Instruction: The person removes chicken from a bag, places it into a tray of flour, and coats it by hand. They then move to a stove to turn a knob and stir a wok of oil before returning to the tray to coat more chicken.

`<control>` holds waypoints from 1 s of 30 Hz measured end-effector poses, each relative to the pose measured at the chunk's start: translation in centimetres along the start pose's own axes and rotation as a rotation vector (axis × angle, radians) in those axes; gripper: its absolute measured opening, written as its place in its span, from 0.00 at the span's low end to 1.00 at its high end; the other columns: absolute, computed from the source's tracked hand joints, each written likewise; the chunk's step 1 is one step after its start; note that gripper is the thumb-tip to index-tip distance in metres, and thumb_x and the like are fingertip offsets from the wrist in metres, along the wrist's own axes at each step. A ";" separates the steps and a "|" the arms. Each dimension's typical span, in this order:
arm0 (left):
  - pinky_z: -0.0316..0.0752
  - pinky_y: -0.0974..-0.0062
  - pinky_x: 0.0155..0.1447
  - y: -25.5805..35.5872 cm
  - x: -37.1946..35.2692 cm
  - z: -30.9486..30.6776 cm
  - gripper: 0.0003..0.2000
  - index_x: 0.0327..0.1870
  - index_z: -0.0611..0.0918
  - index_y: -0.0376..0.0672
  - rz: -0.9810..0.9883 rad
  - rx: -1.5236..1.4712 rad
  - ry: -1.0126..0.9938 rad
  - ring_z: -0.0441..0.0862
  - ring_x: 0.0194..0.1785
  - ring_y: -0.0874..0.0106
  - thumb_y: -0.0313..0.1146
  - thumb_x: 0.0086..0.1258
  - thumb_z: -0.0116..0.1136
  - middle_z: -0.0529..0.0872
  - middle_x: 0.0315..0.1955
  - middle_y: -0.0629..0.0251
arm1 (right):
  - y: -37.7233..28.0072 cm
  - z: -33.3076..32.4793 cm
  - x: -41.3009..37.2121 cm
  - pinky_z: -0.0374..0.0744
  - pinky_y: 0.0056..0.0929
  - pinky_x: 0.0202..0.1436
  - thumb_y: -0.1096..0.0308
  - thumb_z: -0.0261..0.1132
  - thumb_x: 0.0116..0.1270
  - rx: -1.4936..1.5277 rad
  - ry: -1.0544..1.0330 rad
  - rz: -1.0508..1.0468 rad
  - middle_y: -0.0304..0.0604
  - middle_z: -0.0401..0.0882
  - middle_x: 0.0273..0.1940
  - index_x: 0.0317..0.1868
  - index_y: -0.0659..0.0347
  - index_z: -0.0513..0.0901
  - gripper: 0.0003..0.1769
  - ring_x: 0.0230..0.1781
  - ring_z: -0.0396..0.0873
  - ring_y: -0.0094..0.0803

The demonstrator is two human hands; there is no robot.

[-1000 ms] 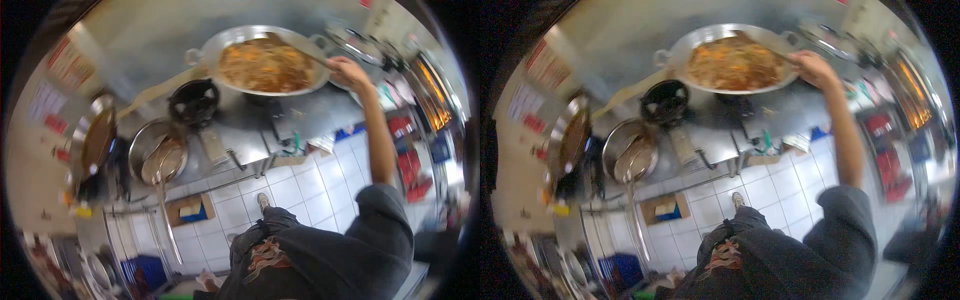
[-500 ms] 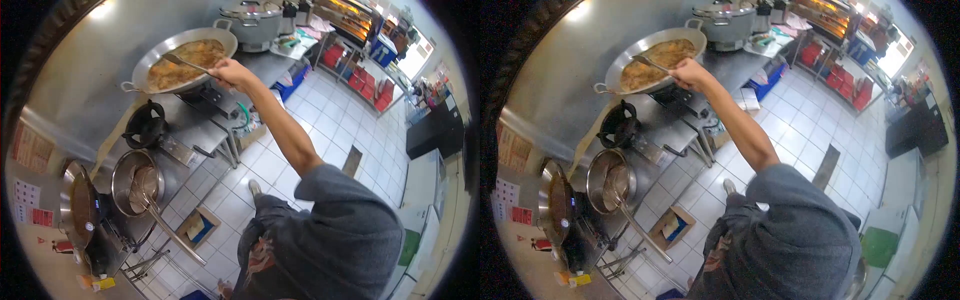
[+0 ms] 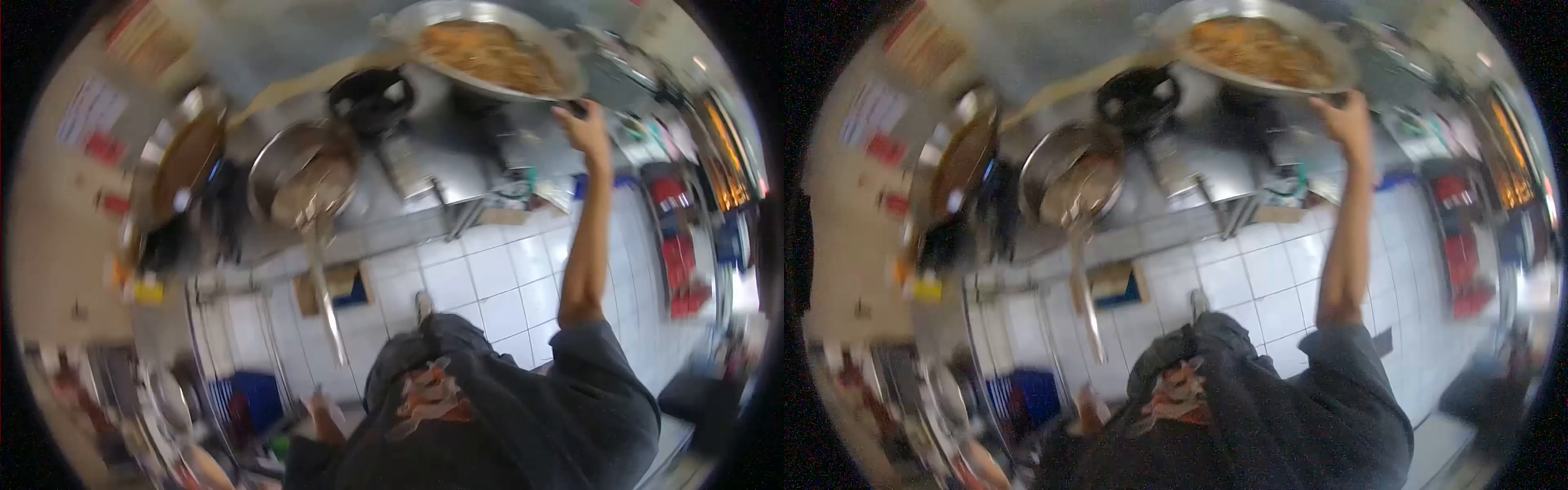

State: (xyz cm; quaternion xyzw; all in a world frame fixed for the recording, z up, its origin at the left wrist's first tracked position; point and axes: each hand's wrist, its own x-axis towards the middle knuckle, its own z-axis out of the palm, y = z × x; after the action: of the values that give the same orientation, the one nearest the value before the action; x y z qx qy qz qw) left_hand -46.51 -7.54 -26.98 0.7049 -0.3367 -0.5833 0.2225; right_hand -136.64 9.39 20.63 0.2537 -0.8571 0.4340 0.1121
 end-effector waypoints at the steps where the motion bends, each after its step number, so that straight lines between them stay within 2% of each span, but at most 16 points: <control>1: 0.63 0.50 0.60 1.6 -2.5 0.4 0.32 0.74 0.67 0.54 0.036 0.046 0.137 0.71 0.59 0.59 0.43 0.68 0.61 0.76 0.61 0.63 | 1.1 0.7 0.0 0.72 0.25 0.26 0.52 0.77 0.58 -0.201 0.119 -0.200 0.40 0.80 0.30 0.64 0.64 0.73 0.38 0.24 0.74 0.22; 2: 0.68 0.53 0.52 3.4 -4.2 1.6 0.33 0.74 0.66 0.54 0.054 0.006 0.237 0.74 0.52 0.60 0.40 0.67 0.63 0.78 0.57 0.62 | 2.0 1.4 0.0 0.73 0.25 0.27 0.52 0.76 0.59 -0.398 0.272 -0.366 0.41 0.81 0.32 0.68 0.64 0.70 0.42 0.25 0.75 0.23; 3: 0.72 0.56 0.44 5.0 -5.7 2.5 0.34 0.74 0.65 0.55 0.039 -0.051 0.300 0.76 0.45 0.61 0.37 0.66 0.66 0.79 0.52 0.62 | -4.0 0.5 -2.5 0.76 0.25 0.31 0.55 0.76 0.60 -0.014 -0.101 0.215 0.44 0.83 0.33 0.69 0.66 0.69 0.42 0.28 0.79 0.26; 4: 0.77 0.58 0.36 7.0 -7.8 3.6 0.36 0.74 0.65 0.56 0.032 -0.090 0.349 0.79 0.38 0.63 0.34 0.65 0.68 0.81 0.48 0.62 | -6.1 1.0 -4.3 0.69 0.22 0.25 0.56 0.76 0.62 0.038 -0.105 0.180 0.38 0.79 0.28 0.70 0.63 0.68 0.41 0.23 0.72 0.21; 5: 0.77 0.59 0.38 6.7 -7.4 2.8 0.34 0.74 0.65 0.55 -0.037 -0.129 0.338 0.80 0.39 0.63 0.35 0.67 0.65 0.82 0.47 0.62 | -7.2 1.4 -5.9 0.63 0.18 0.20 0.58 0.75 0.63 0.082 -0.103 0.155 0.33 0.76 0.23 0.71 0.60 0.66 0.40 0.19 0.66 0.15; 7: 0.78 0.62 0.42 6.2 -6.9 1.3 0.30 0.74 0.64 0.54 -0.176 -0.207 0.320 0.82 0.40 0.65 0.37 0.71 0.60 0.83 0.46 0.62 | -9.2 2.8 -8.8 0.58 0.16 0.19 0.63 0.70 0.68 0.237 -0.172 0.144 0.32 0.75 0.25 0.71 0.52 0.68 0.33 0.18 0.64 0.13; 9: 0.78 0.65 0.47 7.6 -7.7 2.2 0.24 0.72 0.70 0.52 -0.138 -0.195 0.427 0.83 0.43 0.68 0.45 0.77 0.51 0.85 0.45 0.63 | -12.3 4.1 -12.3 0.60 0.18 0.18 0.64 0.70 0.68 0.364 -0.315 0.208 0.31 0.73 0.22 0.72 0.53 0.66 0.34 0.17 0.65 0.15; 10: 0.78 0.67 0.47 7.8 -7.1 1.7 0.23 0.70 0.72 0.52 -0.146 -0.216 0.430 0.83 0.43 0.69 0.45 0.77 0.50 0.86 0.45 0.63 | -13.9 5.7 -14.1 0.57 0.19 0.16 0.68 0.67 0.70 0.503 -0.348 0.254 0.29 0.72 0.21 0.71 0.53 0.67 0.31 0.15 0.62 0.14; 12: 0.79 0.71 0.48 6.1 -5.1 0.4 0.20 0.68 0.75 0.52 -0.129 -0.232 0.370 0.84 0.44 0.71 0.43 0.77 0.50 0.87 0.45 0.62 | -14.5 9.0 -16.5 0.54 0.18 0.15 0.69 0.65 0.71 0.635 -0.494 0.309 0.29 0.71 0.20 0.70 0.54 0.66 0.30 0.14 0.59 0.13; 16: 0.80 0.78 0.48 -0.2 1.0 -4.2 0.17 0.62 0.81 0.51 0.031 -0.145 0.007 0.84 0.45 0.75 0.41 0.77 0.50 0.89 0.45 0.60 | -14.9 16.7 -20.2 0.53 0.17 0.15 0.71 0.67 0.70 0.725 -0.713 0.306 0.32 0.73 0.25 0.66 0.55 0.68 0.27 0.14 0.57 0.12; 18: 0.81 0.74 0.46 2.8 -0.5 -3.6 0.21 0.69 0.75 0.52 0.173 -0.449 -0.023 0.84 0.45 0.73 0.43 0.77 0.50 0.87 0.50 0.58 | -14.9 20.5 -21.2 0.55 0.19 0.15 0.69 0.69 0.69 0.622 -0.750 0.320 0.33 0.73 0.24 0.65 0.55 0.68 0.27 0.14 0.60 0.14; 20: 0.82 0.66 0.44 3.1 1.8 -5.5 0.28 0.77 0.62 0.56 0.185 -0.467 0.035 0.84 0.46 0.64 0.45 0.77 0.49 0.82 0.59 0.57 | -14.4 24.0 -21.9 0.56 0.20 0.15 0.68 0.70 0.68 0.547 -0.765 0.318 0.34 0.74 0.24 0.65 0.55 0.68 0.28 0.14 0.62 0.15; 22: 0.78 0.54 0.56 5.6 2.3 -8.1 0.34 0.80 0.50 0.62 0.181 -0.632 -0.149 0.81 0.55 0.56 0.49 0.77 0.48 0.72 0.69 0.55 | -13.1 26.8 -22.2 0.57 0.21 0.14 0.67 0.71 0.66 0.484 -0.770 0.290 0.37 0.76 0.25 0.65 0.55 0.67 0.30 0.14 0.64 0.17; 24: 0.66 0.49 0.70 12.2 -1.5 -8.1 0.33 0.80 0.51 0.64 0.190 -0.664 -0.093 0.71 0.68 0.53 0.53 0.78 0.46 0.63 0.74 0.54 | -12.6 28.6 -22.2 0.58 0.21 0.14 0.63 0.70 0.69 0.426 -0.778 0.284 0.40 0.79 0.28 0.66 0.55 0.67 0.29 0.14 0.65 0.17; 26: 0.56 0.47 0.74 16.2 -3.4 -9.1 0.35 0.80 0.50 0.61 0.150 -0.979 -0.137 0.61 0.75 0.51 0.57 0.77 0.46 0.54 0.78 0.49 | -13.4 29.6 -22.6 0.61 0.21 0.16 0.59 0.67 0.71 0.411 -0.808 0.311 0.43 0.81 0.30 0.66 0.56 0.67 0.28 0.15 0.67 0.19; 30: 0.59 0.52 0.73 23.5 -8.4 -10.5 0.38 0.80 0.48 0.51 0.172 -1.148 -0.120 0.59 0.76 0.49 0.60 0.78 0.41 0.52 0.77 0.45 | -13.5 30.1 -22.3 0.69 0.23 0.23 0.50 0.62 0.74 0.505 -0.866 0.455 0.49 0.84 0.38 0.67 0.59 0.67 0.30 0.21 0.73 0.24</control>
State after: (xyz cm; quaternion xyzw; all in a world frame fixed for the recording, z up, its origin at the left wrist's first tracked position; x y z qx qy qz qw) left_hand -42.17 -18.06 -2.41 0.4073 -0.0344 -0.6911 0.5961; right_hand -109.74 -13.87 2.65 0.2365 -0.7272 0.4956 -0.4119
